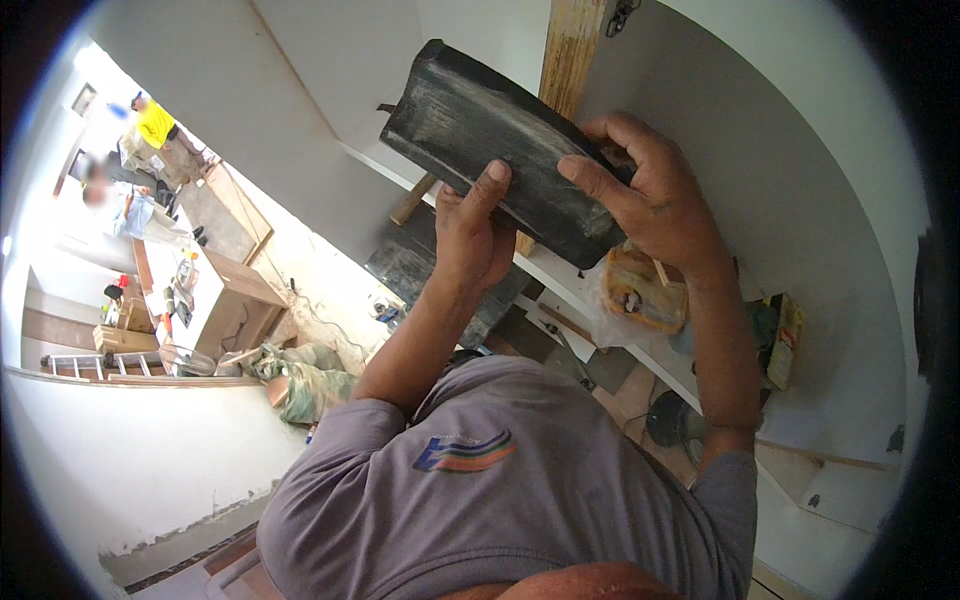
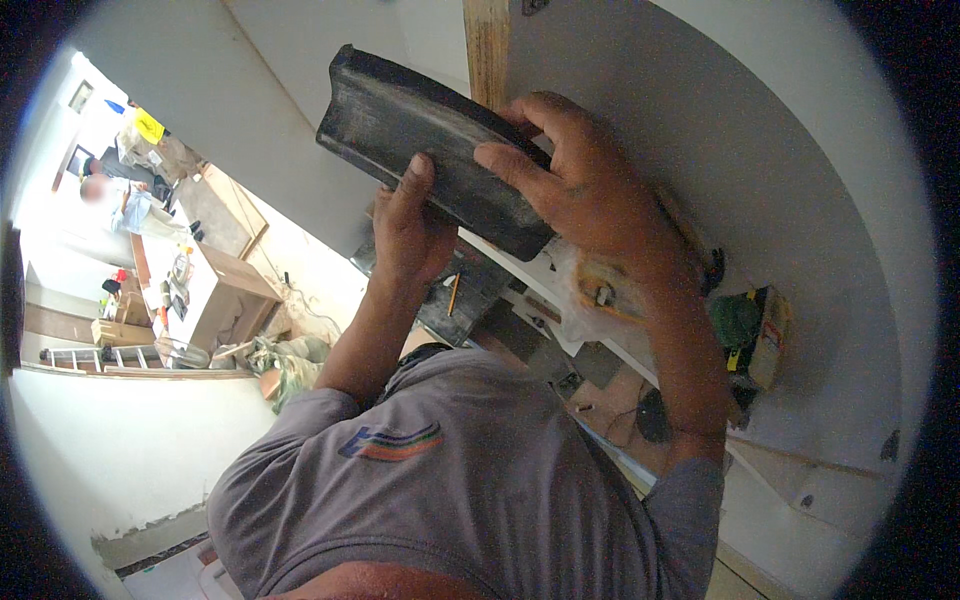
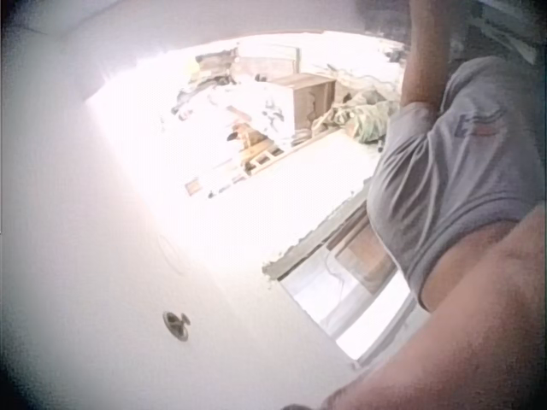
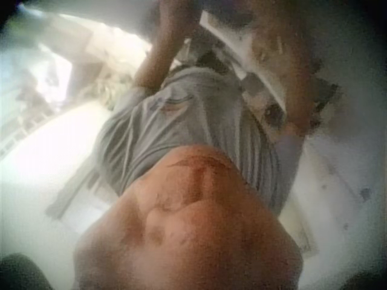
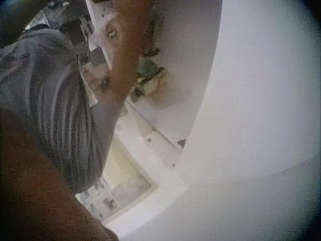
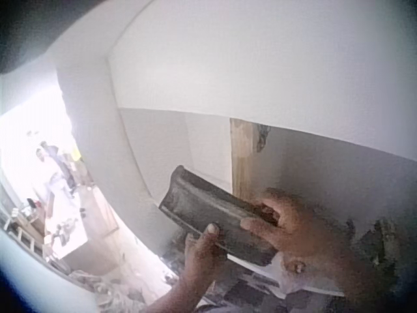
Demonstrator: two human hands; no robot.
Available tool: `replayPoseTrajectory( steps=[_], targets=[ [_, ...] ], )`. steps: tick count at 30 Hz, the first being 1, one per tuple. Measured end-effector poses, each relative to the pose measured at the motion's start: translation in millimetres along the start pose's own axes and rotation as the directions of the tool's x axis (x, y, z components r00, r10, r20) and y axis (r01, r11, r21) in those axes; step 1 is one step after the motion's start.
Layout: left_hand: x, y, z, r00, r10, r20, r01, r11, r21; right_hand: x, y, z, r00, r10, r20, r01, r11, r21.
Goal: The person installs a wooden shelf into a wall cavity using a hammer, utility knife, and sanding block. They secure the shelf, trim excess material, and smooth the edges.
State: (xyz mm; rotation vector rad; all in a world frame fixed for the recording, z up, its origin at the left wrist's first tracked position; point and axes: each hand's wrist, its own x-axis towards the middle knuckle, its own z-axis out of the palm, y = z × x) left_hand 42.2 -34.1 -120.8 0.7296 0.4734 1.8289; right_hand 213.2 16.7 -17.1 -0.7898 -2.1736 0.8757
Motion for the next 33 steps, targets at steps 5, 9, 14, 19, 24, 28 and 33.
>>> replayPoseTrajectory(
  steps=[5, 9, 14, 19, 24, 28, 33],
  targets=[
    [-0.4, -2.3, -18.8, 0.996, -0.009, 0.086, 0.022, 0.988, -0.154, 7.6, 16.7, 5.0, 0.978, 0.205, 0.036, -0.207, 0.943, 0.259],
    [-10.9, 4.5, -35.9, 0.992, -0.026, 0.127, 0.052, 0.978, -0.2, 7.7, 33.7, 20.1, 0.964, 0.251, 0.091, -0.264, 0.849, 0.458],
    [-19.6, 12.0, -49.5, 0.999, -0.045, 0.023, 0.049, 0.979, -0.2, 12.2, 24.1, 51.3, 0.999, 0.023, -0.028, -0.012, 0.942, 0.335],
    [-26.4, 6.3, -60.4, 0.992, -0.104, 0.076, 0.126, 0.898, -0.422, 5.9, 31.6, 76.3, 0.865, -0.498, -0.057, 0.465, 0.84, -0.278],
    [-11.8, 1.7, -72.1, 0.971, 0.031, 0.237, 0.097, 0.857, -0.506, -7.5, 1.6, 84.4, 0.935, -0.355, -0.024, 0.336, 0.904, -0.266],
    [1.6, -0.6, -71.4, 0.951, -0.016, 0.308, 0.178, 0.845, -0.504, -5.5, 14.0, 78.0, 0.929, -0.369, -0.008, 0.357, 0.904, -0.234],
    [1.7, 6.7, -44.0, 0.987, -0.003, 0.163, 0.075, 0.898, -0.434, -1.3, 5.7, 71.1, 0.936, -0.353, -0.015, 0.323, 0.873, -0.366]
  ],
)
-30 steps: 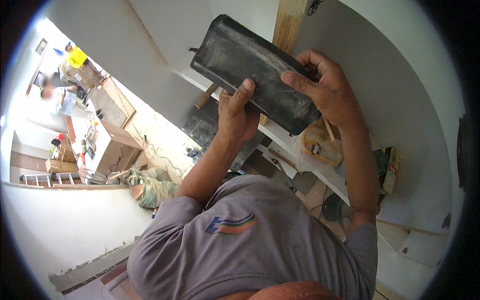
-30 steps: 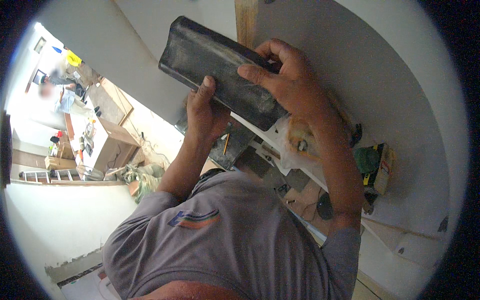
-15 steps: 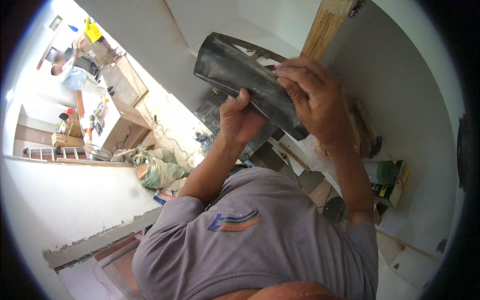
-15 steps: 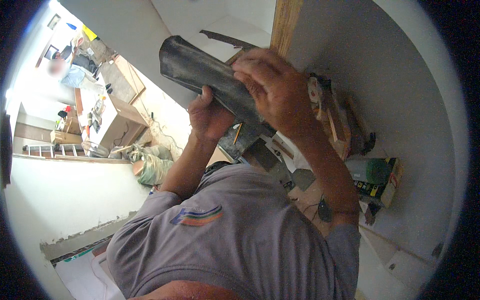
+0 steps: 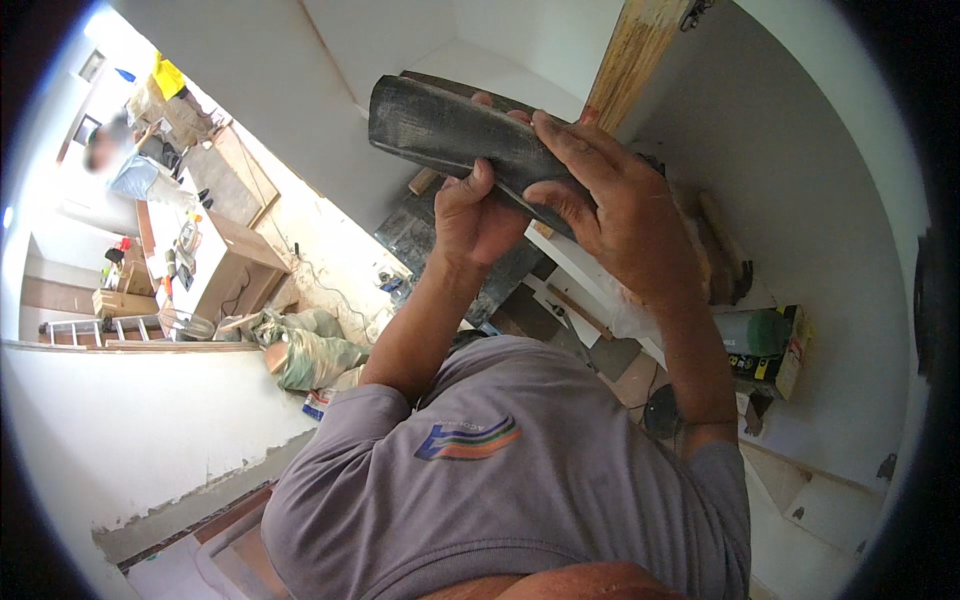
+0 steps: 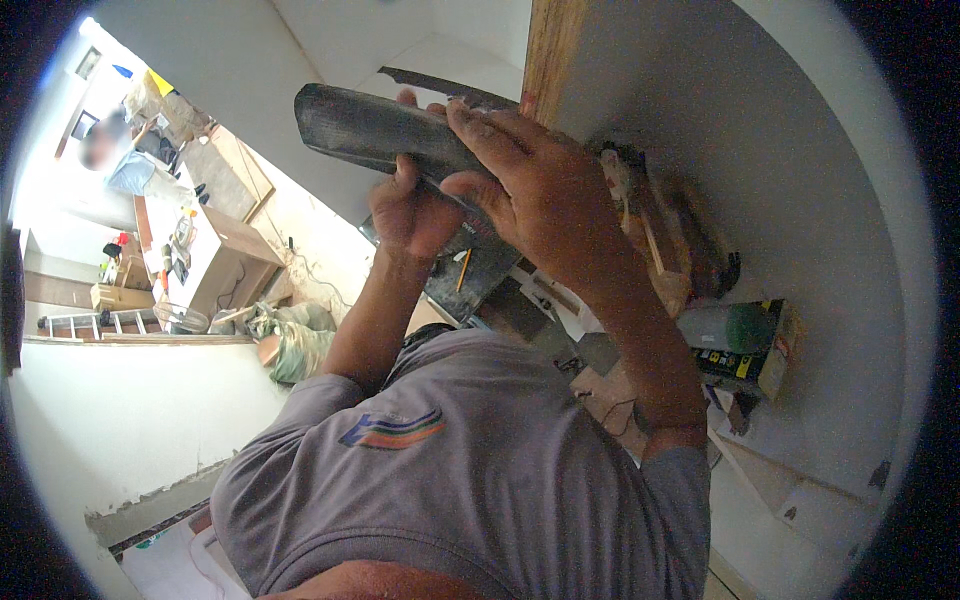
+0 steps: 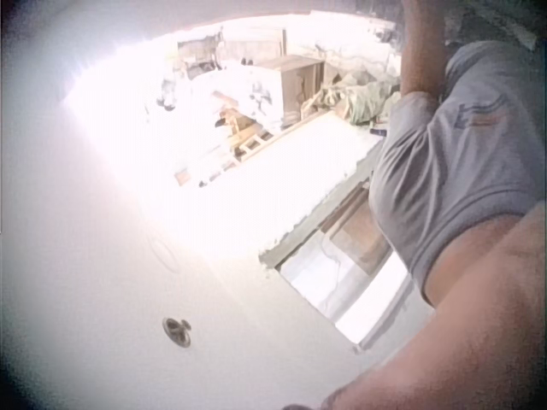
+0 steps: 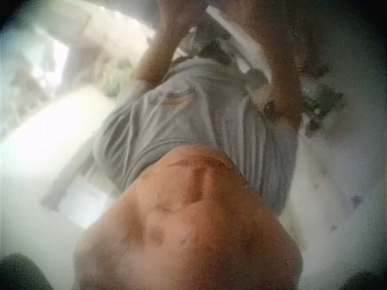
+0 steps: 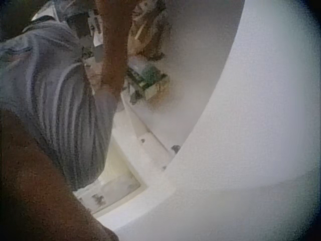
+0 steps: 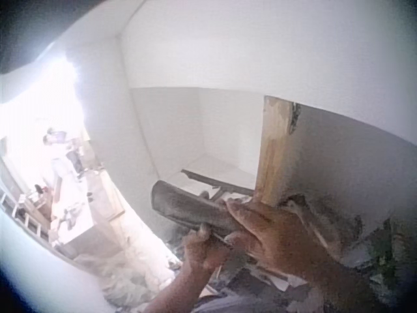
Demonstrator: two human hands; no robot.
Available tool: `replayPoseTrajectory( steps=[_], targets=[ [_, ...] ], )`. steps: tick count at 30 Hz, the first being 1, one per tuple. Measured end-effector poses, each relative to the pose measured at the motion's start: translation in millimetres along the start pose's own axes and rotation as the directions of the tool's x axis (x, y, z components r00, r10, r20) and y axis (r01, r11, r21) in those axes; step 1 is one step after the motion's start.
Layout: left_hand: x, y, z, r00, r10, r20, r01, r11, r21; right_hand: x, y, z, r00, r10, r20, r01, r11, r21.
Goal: The person installs a wooden shelf into a wall cavity using a hammer, utility knife, and sanding block. They secure the shelf, trim excess material, and smooth the edges.
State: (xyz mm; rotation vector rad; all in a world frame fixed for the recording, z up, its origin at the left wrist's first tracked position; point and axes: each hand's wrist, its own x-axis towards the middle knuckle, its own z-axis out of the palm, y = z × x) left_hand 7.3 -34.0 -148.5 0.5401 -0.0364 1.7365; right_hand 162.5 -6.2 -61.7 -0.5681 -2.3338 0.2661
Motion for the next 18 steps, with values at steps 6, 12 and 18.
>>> replayPoseTrajectory(
  steps=[6, 12, 18],
  targets=[
    [7.5, 3.3, -9.1, 0.987, -0.034, 0.158, 0.03, 0.999, 0.027, 8.5, 6.1, 0.6, 0.993, 0.115, 0.003, -0.114, 0.987, 0.112],
    [-1.8, 6.9, -21.9, 0.995, -0.096, 0.019, 0.093, 0.991, 0.094, 14.7, 0.5, 12.4, 0.981, 0.192, -0.029, -0.193, 0.981, -0.028],
    [-9.7, 35.0, -47.0, 0.976, -0.175, 0.127, 0.064, 0.795, 0.603, 10.4, 16.8, -0.4, 0.98, 0.166, 0.111, -0.148, 0.977, -0.153]
  ],
)
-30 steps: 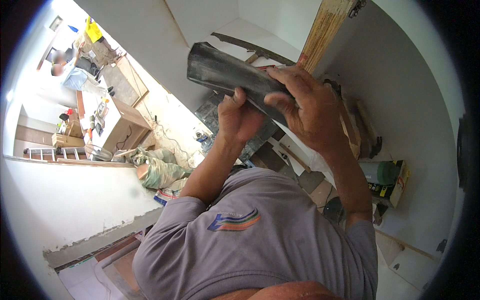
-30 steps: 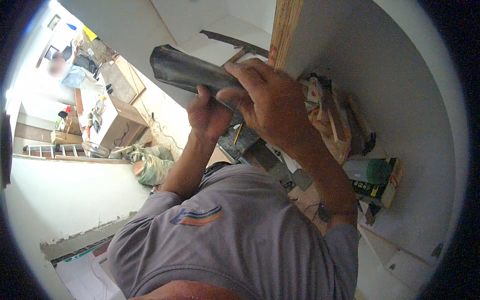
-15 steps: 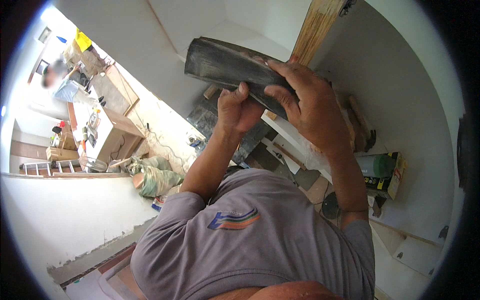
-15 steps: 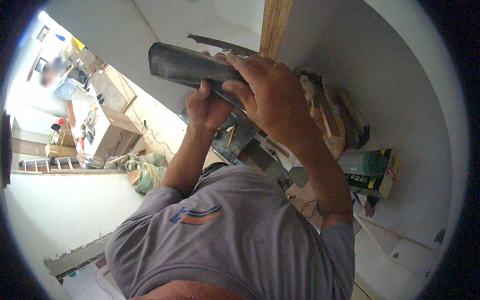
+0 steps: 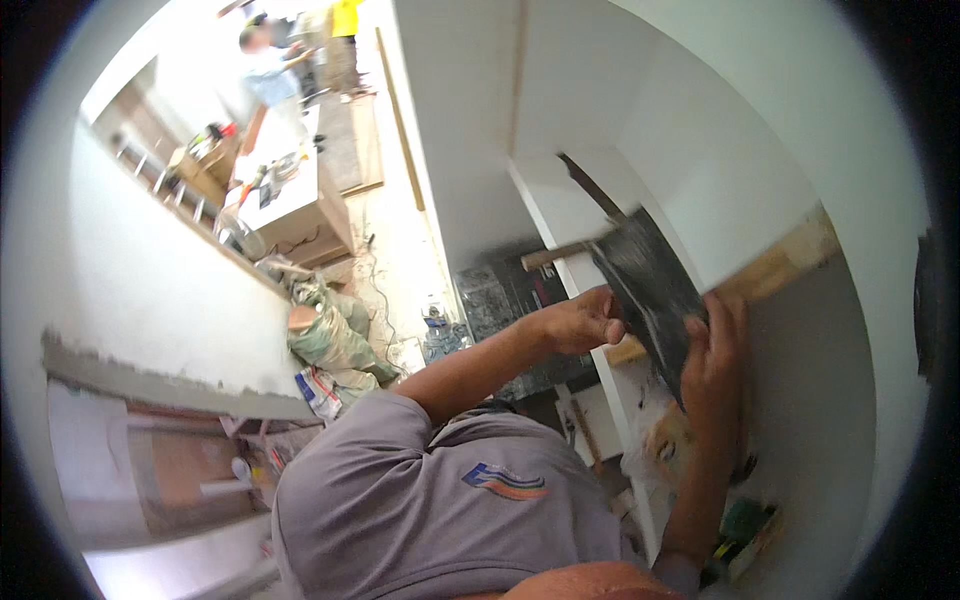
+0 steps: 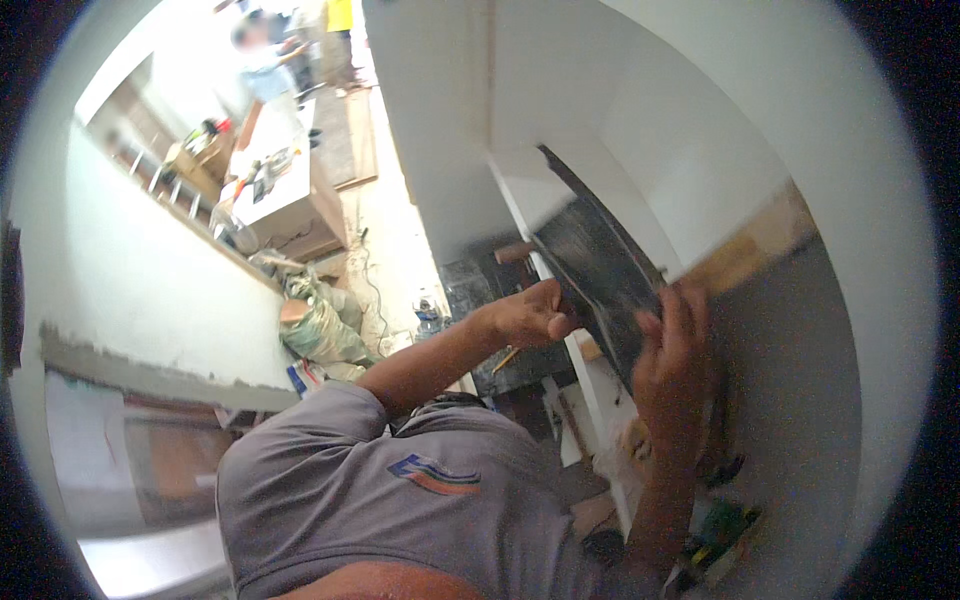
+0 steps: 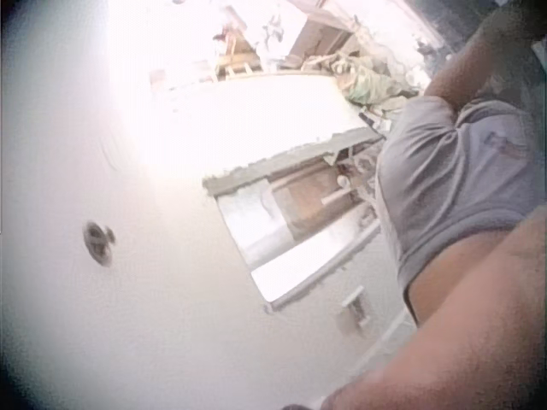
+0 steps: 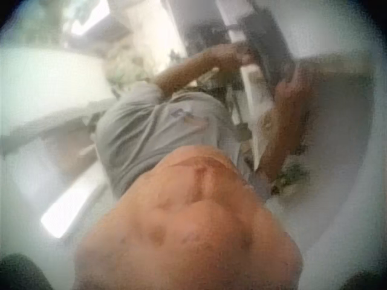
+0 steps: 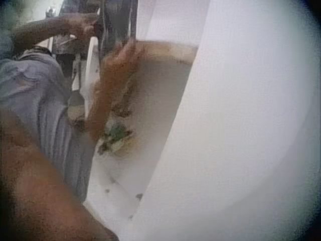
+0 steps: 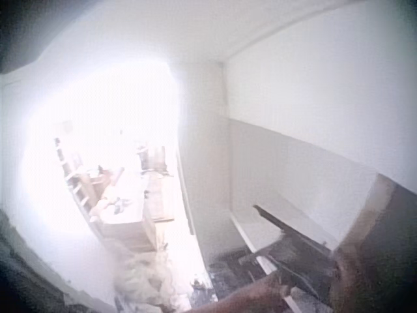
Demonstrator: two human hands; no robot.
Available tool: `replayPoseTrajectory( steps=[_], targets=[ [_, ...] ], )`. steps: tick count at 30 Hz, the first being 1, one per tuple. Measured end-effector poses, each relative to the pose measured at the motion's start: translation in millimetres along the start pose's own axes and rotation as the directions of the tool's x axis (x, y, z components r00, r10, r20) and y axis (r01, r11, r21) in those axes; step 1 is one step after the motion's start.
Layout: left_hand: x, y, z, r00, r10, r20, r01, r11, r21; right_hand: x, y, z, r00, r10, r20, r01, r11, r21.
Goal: The person installs a wooden shelf into a wall cavity using a hammer, utility knife, and sanding block. They secure the shelf, trim excess material, and smooth the edges.
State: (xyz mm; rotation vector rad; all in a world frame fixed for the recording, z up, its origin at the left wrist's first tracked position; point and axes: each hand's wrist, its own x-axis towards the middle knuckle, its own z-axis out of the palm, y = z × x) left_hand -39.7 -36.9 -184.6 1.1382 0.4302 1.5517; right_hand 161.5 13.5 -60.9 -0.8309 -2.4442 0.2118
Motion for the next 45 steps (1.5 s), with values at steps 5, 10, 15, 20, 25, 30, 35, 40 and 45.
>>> replayPoseTrajectory(
  steps=[5, 10, 15, 20, 25, 30, 35, 40, 45],
  targets=[
    [-13.7, 105.8, -12.9, 0.872, 0.464, -0.154, -0.097, 0.473, 0.876, -23.6, 22.9, -32.3, 0.999, 0.03, 0.021, -0.024, 0.967, -0.254],
    [27.5, 129.1, 82.9, 0.934, 0.082, 0.347, -0.308, -0.309, 0.9, 12.5, -29.9, -46.5, 0.964, -0.248, 0.091, 0.259, 0.957, -0.134],
    [68.9, 146.3, 74.5, 0.935, -0.024, 0.354, -0.342, -0.327, 0.881, 2.9, -18.3, -65.9, 0.963, -0.228, -0.144, 0.196, 0.958, -0.211],
    [118.1, 161.3, 67.5, 0.815, 0.076, 0.575, -0.52, -0.342, 0.782, 4.4, -2.2, -79.8, 0.919, -0.065, -0.389, 0.073, 0.997, 0.006],
    [149.6, 189.4, 60.2, 0.67, 0.138, 0.729, -0.681, -0.276, 0.678, 12.1, -12.6, -77.0, 0.833, 0.088, -0.546, 0.011, 0.985, 0.175],
    [159.7, 197.4, 60.2, 0.829, 0.251, 0.5, -0.54, 0.124, 0.833, 25.4, -8.8, -71.5, 0.723, 0.389, -0.571, -0.025, 0.84, 0.541],
    [179.5, 187.9, 44.9, 0.811, 0.351, 0.468, -0.553, 0.2, 0.809, 37.6, -15.3, -63.8, 0.543, 0.53, -0.652, 0.112, 0.724, 0.681],
    [180.1, 148.6, 46.0, 0.703, 0.58, 0.411, -0.61, 0.196, 0.768, 43.1, -19.7, -69.8, 0.546, 0.589, -0.596, 0.12, 0.649, 0.751],
    [178.3, 132.9, 41.9, 0.723, 0.639, 0.264, -0.55, 0.299, 0.78, 41.8, -21.0, -65.8, 0.569, 0.585, -0.578, 0.095, 0.651, 0.753]
  ],
)
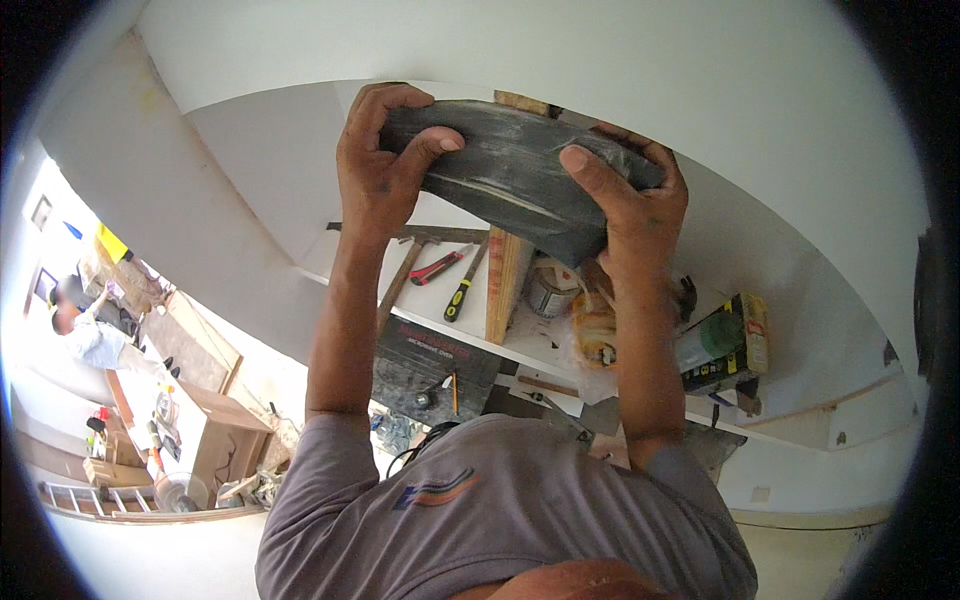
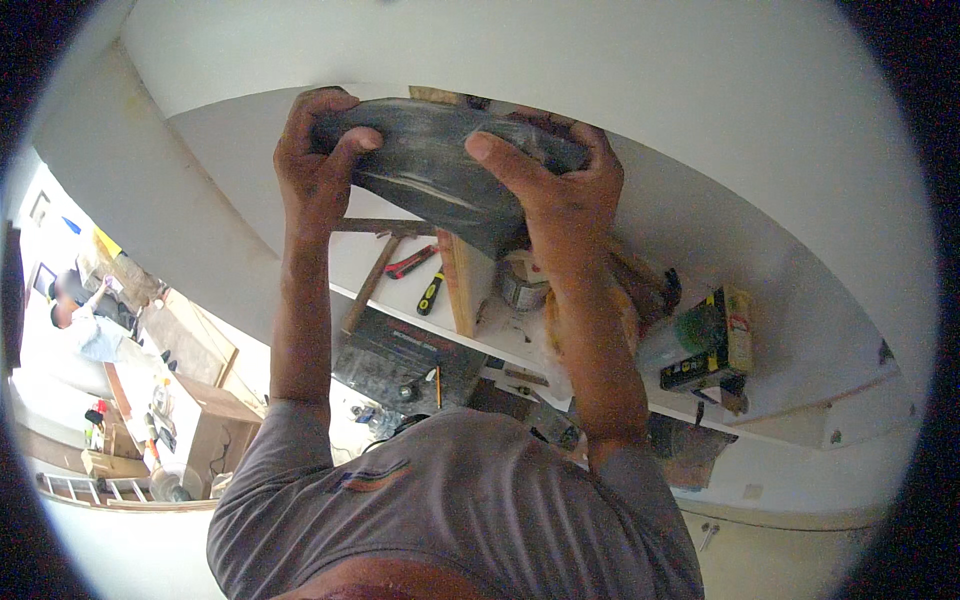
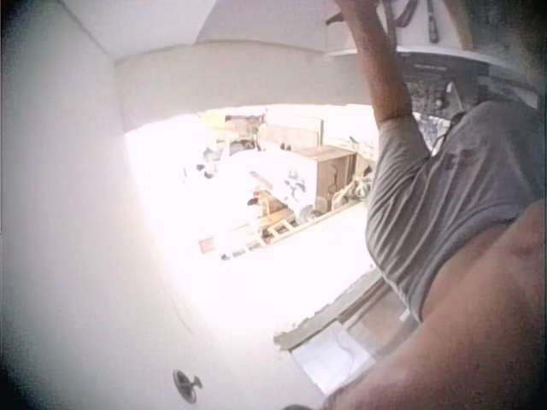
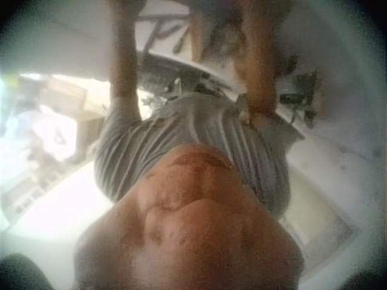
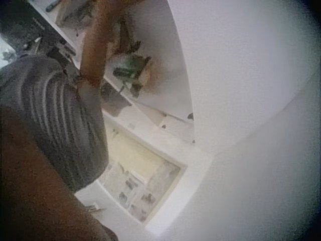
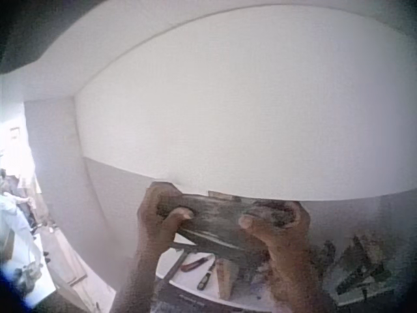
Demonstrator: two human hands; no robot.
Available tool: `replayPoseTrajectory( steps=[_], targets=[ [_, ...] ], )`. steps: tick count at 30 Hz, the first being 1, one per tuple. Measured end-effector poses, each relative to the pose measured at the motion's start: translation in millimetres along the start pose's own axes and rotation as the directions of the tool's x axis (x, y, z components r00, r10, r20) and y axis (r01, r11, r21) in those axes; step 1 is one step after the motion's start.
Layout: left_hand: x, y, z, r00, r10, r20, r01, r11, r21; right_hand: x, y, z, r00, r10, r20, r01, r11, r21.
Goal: The person installs a wooden shelf into a wall cavity using a hammer, utility knife, and sanding block. They secure the shelf, trim excess material, and smooth the edges.
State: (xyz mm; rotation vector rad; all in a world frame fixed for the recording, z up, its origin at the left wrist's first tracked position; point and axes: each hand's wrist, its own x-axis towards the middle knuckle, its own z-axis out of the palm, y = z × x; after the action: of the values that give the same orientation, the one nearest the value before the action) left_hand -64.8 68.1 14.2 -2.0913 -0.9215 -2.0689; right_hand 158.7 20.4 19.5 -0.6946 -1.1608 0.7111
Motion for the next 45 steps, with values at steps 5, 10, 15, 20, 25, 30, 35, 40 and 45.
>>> replayPoseTrajectory(
  steps=[5, 10, 15, 20, 25, 30, 35, 40, 45],
  targets=[
    [0.7, 9.8, -11.2, 0.965, 0.26, -0.027, -0.255, 0.96, 0.112, -4.0, 6.0, -30.7, 0.932, 0.283, 0.226, -0.286, 0.958, -0.023],
    [-21.5, 16.9, -22.8, 0.803, 0.593, -0.057, -0.571, 0.792, 0.215, -23.8, 34.7, -65.8, 0.968, 0.161, 0.194, -0.131, 0.978, -0.16],
    [-68.7, 5.8, -30.2, 0.87, 0.49, -0.058, -0.487, 0.871, 0.062, -56.6, 6.4, -42.5, 0.92, 0.364, 0.147, -0.352, 0.93, -0.101],
    [-91.5, 7.2, -27.1, 0.961, 0.261, 0.093, -0.261, 0.965, -0.016, -67.1, 21.5, -44.4, 0.94, 0.317, 0.129, -0.316, 0.948, -0.03],
    [-75.0, 46.2, -27.6, 0.94, 0.264, 0.216, -0.321, 0.899, 0.297, -65.9, 28.0, -45.8, 0.971, 0.213, 0.106, -0.218, 0.975, 0.038],
    [-66.8, 47.6, -24.7, 0.87, 0.342, 0.354, -0.471, 0.79, 0.394, -61.0, 27.3, -55.2, 0.906, 0.323, 0.275, -0.369, 0.92, 0.134],
    [-68.2, 38.8, -32.8, 0.812, 0.517, 0.271, -0.584, 0.713, 0.389, -54.6, 25.2, -69.3, 0.756, 0.319, 0.571, -0.613, 0.652, 0.447],
    [-80.7, 47.2, -35.5, 0.773, 0.553, 0.31, -0.634, 0.673, 0.381, -41.7, 19.9, -76.4, 0.641, 0.432, 0.634, -0.565, 0.825, 0.01],
    [-90.4, 50.4, -40.7, 0.833, 0.251, 0.493, -0.46, 0.809, 0.366, -48.1, 21.2, -75.1, 0.656, 0.481, 0.582, -0.52, 0.847, -0.114]
  ],
)
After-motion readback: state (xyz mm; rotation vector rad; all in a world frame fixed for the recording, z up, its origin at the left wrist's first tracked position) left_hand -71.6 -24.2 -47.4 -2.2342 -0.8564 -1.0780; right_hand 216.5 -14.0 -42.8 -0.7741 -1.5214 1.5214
